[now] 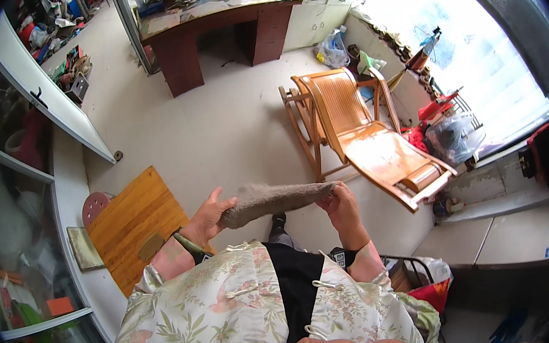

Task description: The person wipes various surfaces in a cluttered room using a cloth, including a cabinet door, a glass display case, and a wooden sculpture. They then go outside to rinse the cloth in a basin of water and return to continue wiping.

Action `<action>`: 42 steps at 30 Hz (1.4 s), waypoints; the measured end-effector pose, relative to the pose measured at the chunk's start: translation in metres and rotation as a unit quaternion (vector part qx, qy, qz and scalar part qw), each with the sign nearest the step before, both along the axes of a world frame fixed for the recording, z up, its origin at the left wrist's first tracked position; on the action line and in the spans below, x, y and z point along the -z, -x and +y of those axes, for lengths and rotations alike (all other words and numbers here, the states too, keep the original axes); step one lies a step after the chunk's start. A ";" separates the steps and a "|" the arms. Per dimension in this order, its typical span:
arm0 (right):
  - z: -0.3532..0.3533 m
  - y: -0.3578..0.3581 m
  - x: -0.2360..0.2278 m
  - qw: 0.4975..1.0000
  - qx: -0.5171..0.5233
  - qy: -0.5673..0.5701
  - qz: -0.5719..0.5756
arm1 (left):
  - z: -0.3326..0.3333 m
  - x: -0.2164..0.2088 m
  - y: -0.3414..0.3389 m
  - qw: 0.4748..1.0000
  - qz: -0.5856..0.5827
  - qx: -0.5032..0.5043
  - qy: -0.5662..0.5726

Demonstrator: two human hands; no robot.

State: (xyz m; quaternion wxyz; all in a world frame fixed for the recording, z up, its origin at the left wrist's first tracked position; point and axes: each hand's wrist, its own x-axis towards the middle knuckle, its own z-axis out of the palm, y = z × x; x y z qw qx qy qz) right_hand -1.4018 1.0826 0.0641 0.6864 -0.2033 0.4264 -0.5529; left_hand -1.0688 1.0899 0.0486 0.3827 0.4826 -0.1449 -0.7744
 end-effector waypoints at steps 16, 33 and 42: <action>-0.302 -0.008 0.016 0.856 -0.342 0.147 0.358 | -0.199 -0.067 0.043 0.963 0.076 -0.117 0.231; -0.514 -0.141 0.018 0.810 -0.487 0.121 0.302 | -0.455 -0.081 -0.086 0.977 0.059 0.076 0.189; -0.618 -0.112 0.019 0.958 -0.240 0.114 0.110 | -0.577 -0.049 -0.089 0.948 -0.205 0.204 0.129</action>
